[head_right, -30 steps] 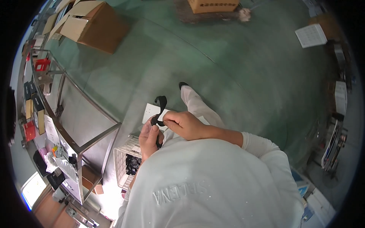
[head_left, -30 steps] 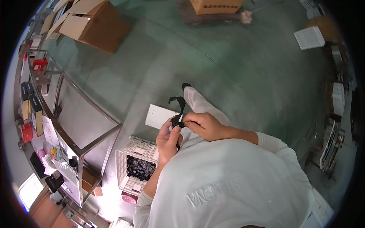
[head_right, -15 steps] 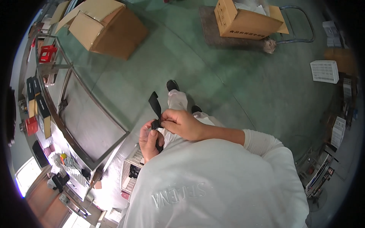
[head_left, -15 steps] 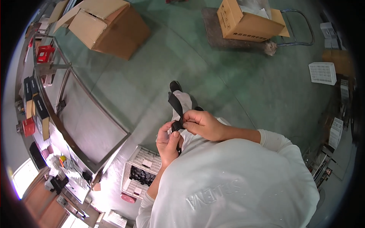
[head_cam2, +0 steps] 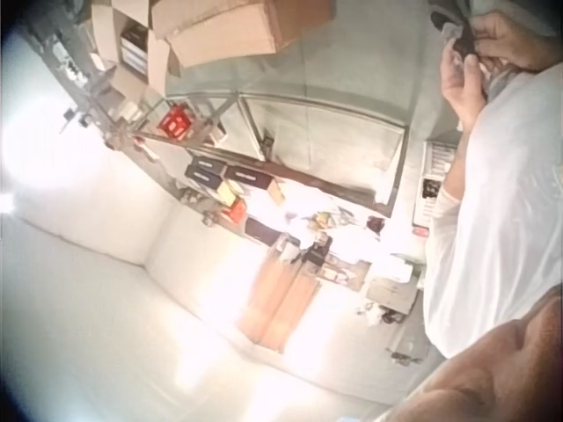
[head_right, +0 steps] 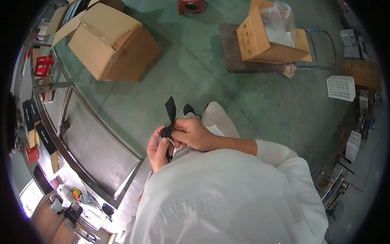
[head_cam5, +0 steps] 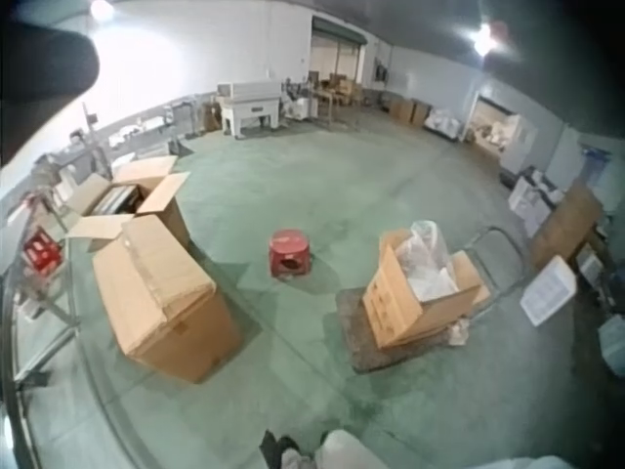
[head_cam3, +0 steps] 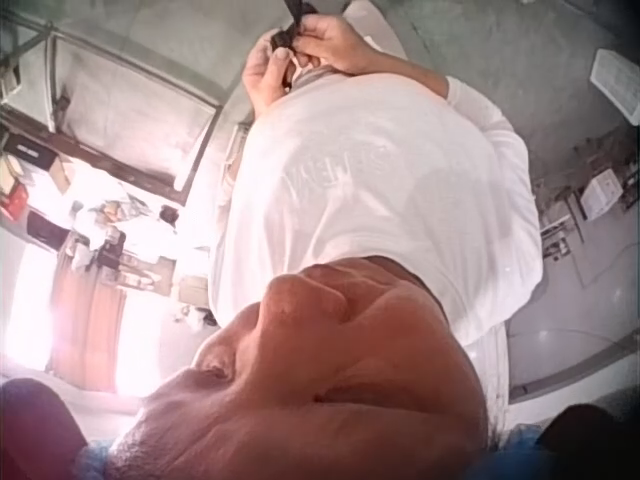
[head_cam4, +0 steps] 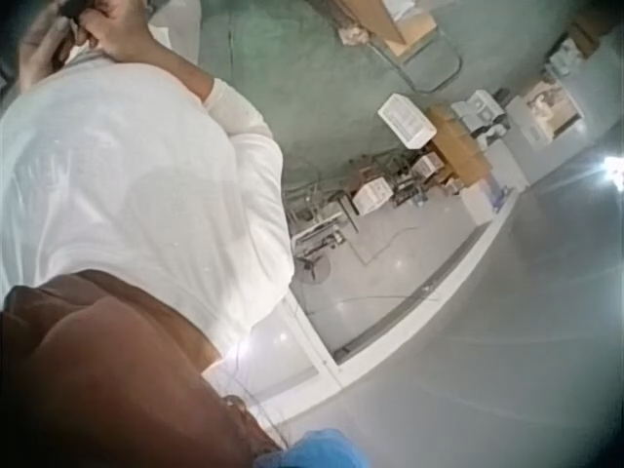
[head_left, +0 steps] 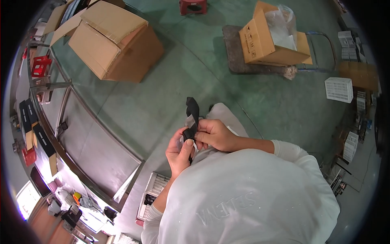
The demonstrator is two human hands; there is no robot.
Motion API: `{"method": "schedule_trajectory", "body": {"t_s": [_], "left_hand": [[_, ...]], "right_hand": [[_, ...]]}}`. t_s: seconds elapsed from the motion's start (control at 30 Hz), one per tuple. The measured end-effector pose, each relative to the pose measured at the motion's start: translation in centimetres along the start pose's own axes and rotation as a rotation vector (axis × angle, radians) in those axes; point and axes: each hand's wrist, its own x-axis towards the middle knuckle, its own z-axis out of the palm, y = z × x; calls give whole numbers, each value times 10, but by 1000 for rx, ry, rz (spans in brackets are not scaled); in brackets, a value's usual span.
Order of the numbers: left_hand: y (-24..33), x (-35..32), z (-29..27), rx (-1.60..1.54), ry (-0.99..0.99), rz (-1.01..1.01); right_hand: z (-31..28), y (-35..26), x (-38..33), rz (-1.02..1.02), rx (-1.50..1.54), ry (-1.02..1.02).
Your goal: Assembling a plastic buckle onto a black nylon strap and adjusting the length.
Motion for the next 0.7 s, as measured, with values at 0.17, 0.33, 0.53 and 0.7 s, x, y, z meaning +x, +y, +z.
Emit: {"method": "schedule_trajectory", "body": {"t_s": [0.17,0.33,0.53,0.7], "left_hand": [[17,36,18,154,129,45],[25,66,29,45,231,-24],[27,97,55,19,290,-119],[24,112,68,-2,295,-153]], "right_hand": [[-16,-31,32,32,-42,-43],[-48,-65,53,-185,-442,82],[-88,-95,82,-763,-1180,1],[-111,-102,82,-647,-1115,-114]]}}
